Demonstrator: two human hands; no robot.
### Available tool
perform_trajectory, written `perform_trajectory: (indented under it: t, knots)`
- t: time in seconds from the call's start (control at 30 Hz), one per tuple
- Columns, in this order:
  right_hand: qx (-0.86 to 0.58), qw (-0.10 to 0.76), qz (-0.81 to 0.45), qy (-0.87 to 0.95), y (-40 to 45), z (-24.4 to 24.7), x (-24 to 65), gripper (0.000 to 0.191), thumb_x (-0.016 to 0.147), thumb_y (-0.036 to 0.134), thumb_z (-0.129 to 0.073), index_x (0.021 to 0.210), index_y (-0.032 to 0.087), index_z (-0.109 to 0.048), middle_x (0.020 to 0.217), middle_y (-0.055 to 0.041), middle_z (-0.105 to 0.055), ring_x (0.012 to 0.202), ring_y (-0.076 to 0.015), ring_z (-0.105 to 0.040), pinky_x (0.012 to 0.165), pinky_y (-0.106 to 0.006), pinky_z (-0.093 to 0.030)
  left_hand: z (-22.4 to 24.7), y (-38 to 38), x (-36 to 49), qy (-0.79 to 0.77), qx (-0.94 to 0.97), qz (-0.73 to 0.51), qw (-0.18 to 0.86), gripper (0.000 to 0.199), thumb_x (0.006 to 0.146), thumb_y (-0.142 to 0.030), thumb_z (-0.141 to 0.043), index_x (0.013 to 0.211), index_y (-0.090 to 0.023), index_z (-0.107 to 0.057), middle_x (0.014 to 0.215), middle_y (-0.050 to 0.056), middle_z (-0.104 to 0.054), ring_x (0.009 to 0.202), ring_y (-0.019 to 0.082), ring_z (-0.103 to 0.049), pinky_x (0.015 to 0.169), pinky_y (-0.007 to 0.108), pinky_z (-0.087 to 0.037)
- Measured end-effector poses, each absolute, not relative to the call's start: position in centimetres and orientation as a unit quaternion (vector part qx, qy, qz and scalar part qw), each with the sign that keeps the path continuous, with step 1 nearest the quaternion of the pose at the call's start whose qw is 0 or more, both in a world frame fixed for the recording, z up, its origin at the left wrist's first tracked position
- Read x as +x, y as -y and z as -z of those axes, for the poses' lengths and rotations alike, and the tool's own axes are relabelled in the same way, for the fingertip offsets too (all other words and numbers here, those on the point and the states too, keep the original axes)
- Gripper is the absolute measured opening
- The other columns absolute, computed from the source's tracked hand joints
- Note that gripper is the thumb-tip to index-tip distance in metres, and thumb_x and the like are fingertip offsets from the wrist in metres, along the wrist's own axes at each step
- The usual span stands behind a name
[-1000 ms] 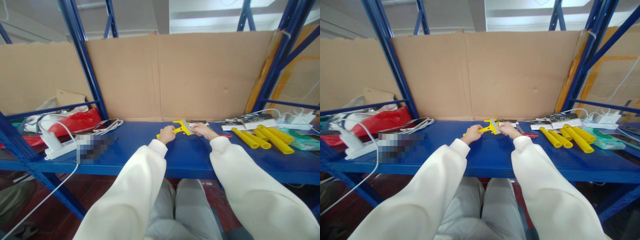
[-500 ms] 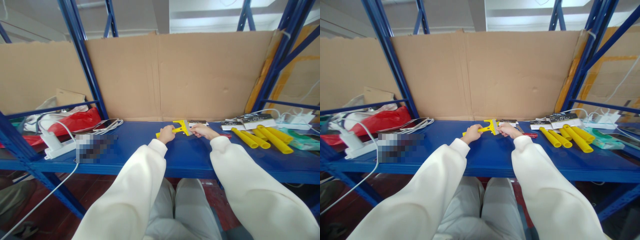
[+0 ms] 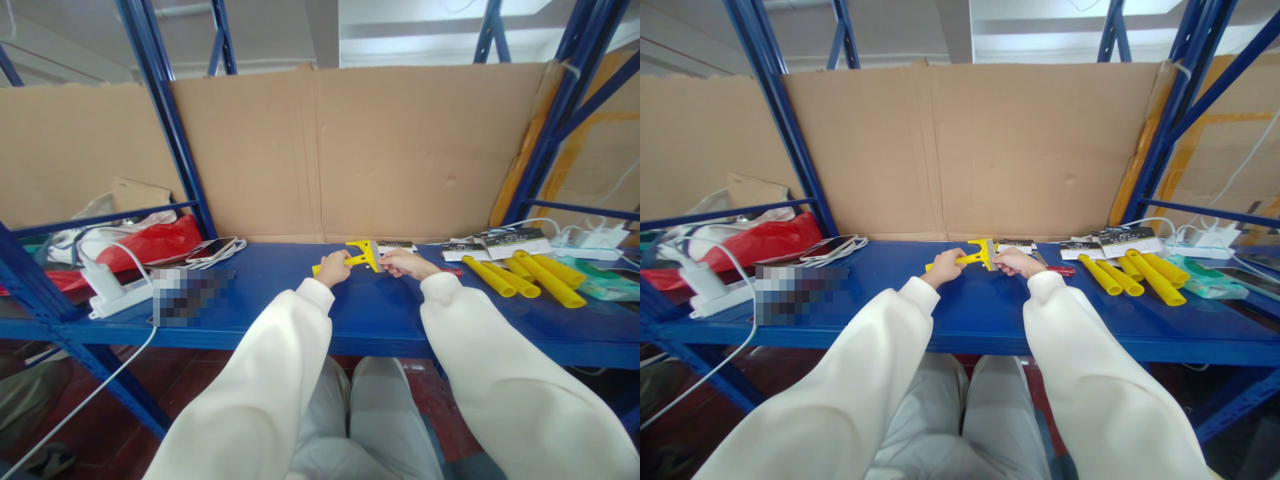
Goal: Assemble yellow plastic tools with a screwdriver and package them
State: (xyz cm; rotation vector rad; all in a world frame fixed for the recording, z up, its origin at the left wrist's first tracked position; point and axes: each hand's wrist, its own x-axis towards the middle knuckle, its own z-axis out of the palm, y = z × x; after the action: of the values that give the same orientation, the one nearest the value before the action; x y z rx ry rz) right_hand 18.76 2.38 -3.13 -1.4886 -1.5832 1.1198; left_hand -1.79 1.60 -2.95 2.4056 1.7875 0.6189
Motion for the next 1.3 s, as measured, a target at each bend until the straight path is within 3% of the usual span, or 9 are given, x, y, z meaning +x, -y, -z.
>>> perform_trajectory:
  t: [0.2, 0.4, 0.63, 0.8, 1.0, 1.3]
  knots:
    - [-0.521, 0.355, -0.441, 0.639, -2.5, 3.5, 19.0, 0.036, 0.078, 0.03, -0.075, 0.058, 0.018, -0.047, 0.048, 0.0061, -0.04, 0.043, -0.0041, -0.032, 0.038, -0.016, -0.022, 3.4, -2.0, -1.9, -0.556, 0.806, -0.198, 0.048, 0.03, 0.092, -0.019, -0.06, 0.121, -0.021, -0.066, 0.124, 0.009, -0.071, 0.117, 0.025, -0.065, 0.099, 0.034, -0.049]
    - [-0.484, 0.319, -0.459, 0.673, -2.3, 3.6, 18.8, 0.043, 0.069, 0.042, -0.082, 0.059, 0.019, -0.047, 0.048, 0.0068, -0.041, 0.043, -0.0039, -0.032, 0.039, -0.017, -0.022, 3.8, -1.6, -1.8, -0.474, 0.858, -0.2, -0.006, 0.055, 0.092, -0.013, -0.054, 0.146, -0.025, -0.05, 0.129, 0.008, -0.066, 0.12, 0.022, -0.063, 0.101, 0.031, -0.047]
    - [-0.499, 0.312, -0.49, 0.643, -1.8, 3.3, 18.4, 0.044, 0.071, 0.038, -0.084, 0.059, 0.018, -0.048, 0.049, 0.0064, -0.042, 0.043, -0.0033, -0.032, 0.039, -0.017, -0.023, 3.9, -1.5, -1.7, -0.45, 0.884, -0.116, -0.055, 0.055, 0.095, -0.012, -0.045, 0.144, -0.033, -0.057, 0.114, 0.009, -0.064, 0.11, 0.022, -0.064, 0.095, 0.031, -0.049]
    - [-0.505, 0.382, -0.484, 0.603, -2.1, 3.4, 18.4, 0.037, 0.079, 0.036, -0.079, 0.064, 0.019, -0.049, 0.05, 0.0056, -0.044, 0.044, -0.0054, -0.036, 0.04, -0.018, -0.027, 3.7, -0.8, -1.3, -0.438, 0.89, -0.108, -0.062, 0.057, 0.096, -0.013, -0.044, 0.147, -0.037, -0.053, 0.112, 0.009, -0.062, 0.108, 0.023, -0.063, 0.092, 0.032, -0.05]
    - [-0.516, 0.443, -0.448, 0.58, -2.4, 3.3, 18.4, 0.034, 0.078, 0.031, -0.077, 0.062, 0.02, -0.049, 0.045, 0.0074, -0.04, 0.042, -0.0063, -0.034, 0.041, -0.02, -0.027, 3.5, -0.1, -0.8, -0.401, 0.906, -0.115, -0.068, 0.055, 0.098, -0.014, -0.039, 0.147, -0.035, -0.053, 0.109, 0.009, -0.061, 0.106, 0.022, -0.062, 0.091, 0.031, -0.049]
    - [-0.509, 0.461, -0.426, 0.589, -2.4, 3.1, 18.2, 0.032, 0.075, 0.03, -0.075, 0.058, 0.02, -0.049, 0.042, 0.0068, -0.039, 0.043, -0.0067, -0.034, 0.044, -0.021, -0.027, 3.8, 0.1, -0.3, -0.384, 0.911, -0.096, -0.116, 0.064, 0.095, -0.008, -0.037, 0.153, -0.032, -0.043, 0.12, 0.011, -0.058, 0.109, 0.023, -0.061, 0.095, 0.034, -0.048]
